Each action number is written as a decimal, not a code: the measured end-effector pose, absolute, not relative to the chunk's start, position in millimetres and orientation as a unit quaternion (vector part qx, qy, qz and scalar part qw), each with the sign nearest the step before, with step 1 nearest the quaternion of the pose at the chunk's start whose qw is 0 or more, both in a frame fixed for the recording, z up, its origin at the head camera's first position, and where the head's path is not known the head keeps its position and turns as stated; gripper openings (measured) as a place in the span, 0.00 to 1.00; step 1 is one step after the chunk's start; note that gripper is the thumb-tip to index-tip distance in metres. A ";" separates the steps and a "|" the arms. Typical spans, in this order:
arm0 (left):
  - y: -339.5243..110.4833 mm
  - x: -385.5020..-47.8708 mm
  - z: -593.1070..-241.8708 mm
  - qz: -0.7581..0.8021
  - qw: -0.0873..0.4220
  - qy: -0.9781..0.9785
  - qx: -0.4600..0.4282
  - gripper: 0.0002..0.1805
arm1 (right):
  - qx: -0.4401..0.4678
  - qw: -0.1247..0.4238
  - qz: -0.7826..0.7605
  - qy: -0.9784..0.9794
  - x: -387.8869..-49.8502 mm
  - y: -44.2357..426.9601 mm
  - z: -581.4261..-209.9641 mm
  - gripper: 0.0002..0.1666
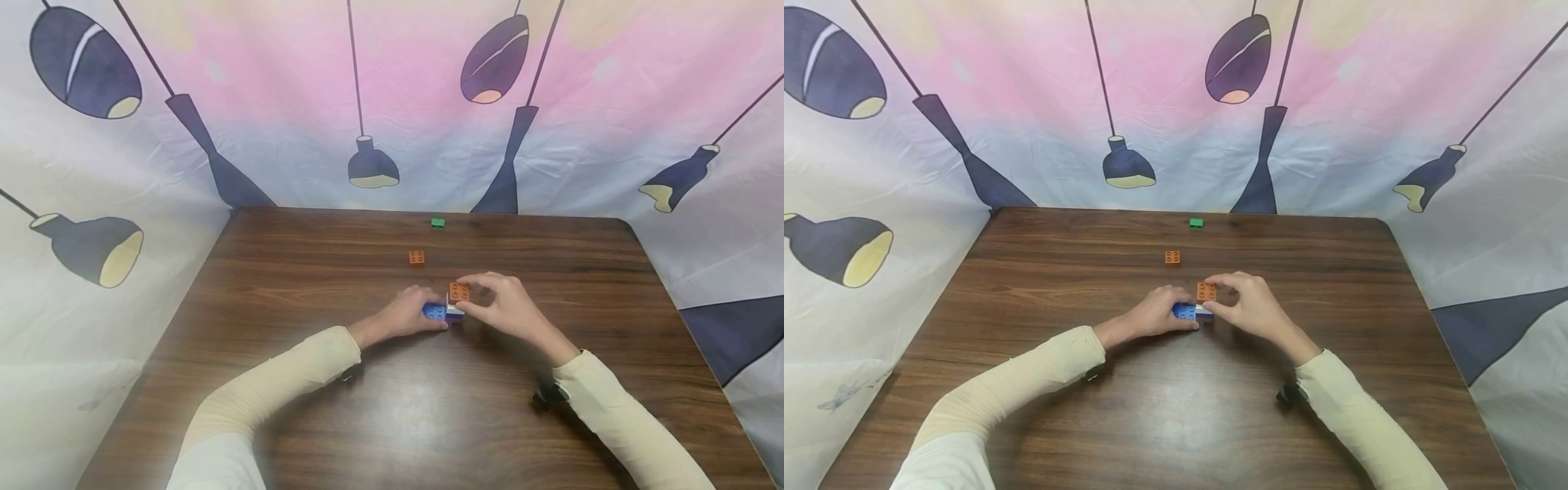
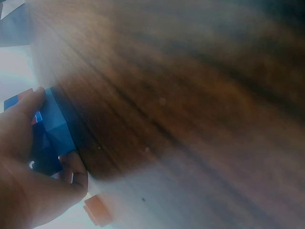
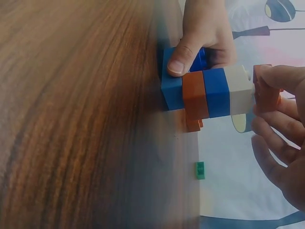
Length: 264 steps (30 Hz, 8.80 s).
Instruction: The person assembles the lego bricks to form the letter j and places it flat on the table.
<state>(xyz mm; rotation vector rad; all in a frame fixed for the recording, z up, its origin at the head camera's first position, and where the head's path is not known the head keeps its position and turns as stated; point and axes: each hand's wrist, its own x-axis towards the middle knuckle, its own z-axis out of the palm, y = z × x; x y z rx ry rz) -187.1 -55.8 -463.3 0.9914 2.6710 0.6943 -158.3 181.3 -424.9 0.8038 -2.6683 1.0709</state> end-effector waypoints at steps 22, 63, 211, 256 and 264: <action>-55.8 -187.1 -463.9 0.238 0.094 0.903 0.344 0.29 | 0.269 0.062 0.362 -0.890 -157.4 181.1 -430.9 0.23; -54.9 -188.4 -468.5 0.231 0.088 0.906 0.343 0.30 | 0.282 0.055 0.323 -0.902 -160.3 177.6 -423.7 0.22; -56.2 -186.7 -468.3 0.233 0.082 0.906 0.344 0.27 | 0.274 0.056 0.393 -0.876 -206.5 177.6 -406.1 0.26; -55.4 -188.4 -468.3 0.227 0.073 0.908 0.344 0.29 | 0.299 0.087 0.361 -0.879 -160.2 186.9 -410.4 0.23; -55.4 -188.0 -469.0 0.227 0.071 0.907 0.347 0.28 | 0.299 0.085 0.352 -0.883 -157.4 187.1 -413.0 0.23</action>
